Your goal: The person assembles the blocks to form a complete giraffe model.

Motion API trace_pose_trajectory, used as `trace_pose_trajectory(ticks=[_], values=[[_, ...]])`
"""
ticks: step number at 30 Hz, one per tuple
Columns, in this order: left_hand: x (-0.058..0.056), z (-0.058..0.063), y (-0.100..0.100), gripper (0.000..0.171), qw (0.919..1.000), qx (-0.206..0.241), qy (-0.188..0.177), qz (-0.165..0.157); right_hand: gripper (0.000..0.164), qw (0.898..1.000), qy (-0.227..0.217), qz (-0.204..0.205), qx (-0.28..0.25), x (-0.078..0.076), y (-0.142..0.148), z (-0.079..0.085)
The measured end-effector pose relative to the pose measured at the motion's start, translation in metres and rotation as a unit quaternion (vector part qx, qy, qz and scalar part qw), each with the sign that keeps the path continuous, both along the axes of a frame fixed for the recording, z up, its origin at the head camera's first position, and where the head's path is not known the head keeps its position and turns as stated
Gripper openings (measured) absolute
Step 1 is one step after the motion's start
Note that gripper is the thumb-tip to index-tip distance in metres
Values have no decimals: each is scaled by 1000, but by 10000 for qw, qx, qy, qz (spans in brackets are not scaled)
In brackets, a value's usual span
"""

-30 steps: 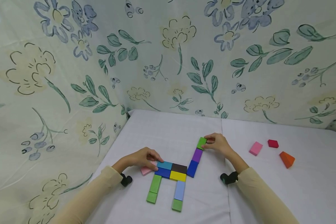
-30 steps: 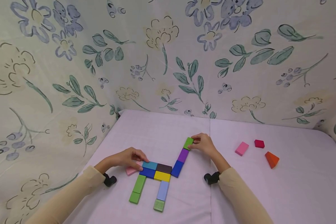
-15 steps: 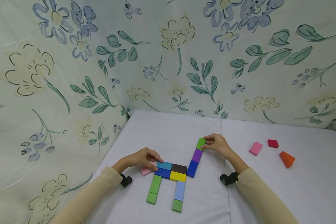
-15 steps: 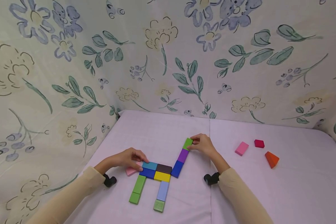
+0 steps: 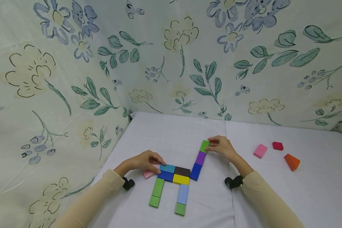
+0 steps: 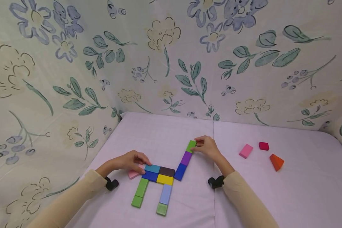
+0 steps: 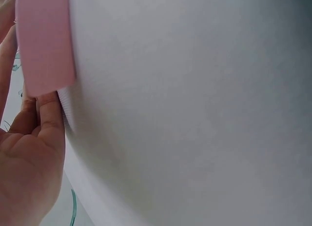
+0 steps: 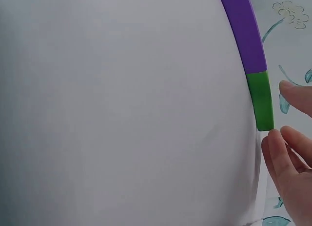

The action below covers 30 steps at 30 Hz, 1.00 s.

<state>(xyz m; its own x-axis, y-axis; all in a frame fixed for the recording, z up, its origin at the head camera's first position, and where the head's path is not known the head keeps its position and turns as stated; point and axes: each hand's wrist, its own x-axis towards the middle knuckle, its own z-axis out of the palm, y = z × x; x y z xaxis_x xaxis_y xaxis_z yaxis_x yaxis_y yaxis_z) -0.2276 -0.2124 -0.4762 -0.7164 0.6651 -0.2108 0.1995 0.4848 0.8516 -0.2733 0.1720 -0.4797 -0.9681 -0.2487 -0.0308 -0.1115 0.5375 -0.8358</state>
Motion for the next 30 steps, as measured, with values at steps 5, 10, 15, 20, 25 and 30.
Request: trace_pose_trajectory(ticks=[5, 10, 15, 20, 25, 30], values=[[0, 1, 1, 32, 10000, 12, 6, -43, 52, 9996, 171, -169, -157, 3, 13, 4], [1, 3, 2, 31, 10000, -14, -9, -27, 54, 9989, 287, -350, -154, 5, 32, 13], [2, 4, 2, 32, 10000, -7, -23, -19, 57, 9978, 325, -572, -91, 9, 58, 23], [1, 2, 0, 32, 10000, 13, 22, -52, 61, 9938, 325, -1060, 89, 18, 87, 28], [0, -1, -2, 32, 10000, 14, 67, -68, 70, 9816, 218, -1874, 288, 29, 116, 23], [1, -3, -3, 31, 9999, 21, 89, -77, 72, 9731, 145, -2269, 363, 40, 139, 13]])
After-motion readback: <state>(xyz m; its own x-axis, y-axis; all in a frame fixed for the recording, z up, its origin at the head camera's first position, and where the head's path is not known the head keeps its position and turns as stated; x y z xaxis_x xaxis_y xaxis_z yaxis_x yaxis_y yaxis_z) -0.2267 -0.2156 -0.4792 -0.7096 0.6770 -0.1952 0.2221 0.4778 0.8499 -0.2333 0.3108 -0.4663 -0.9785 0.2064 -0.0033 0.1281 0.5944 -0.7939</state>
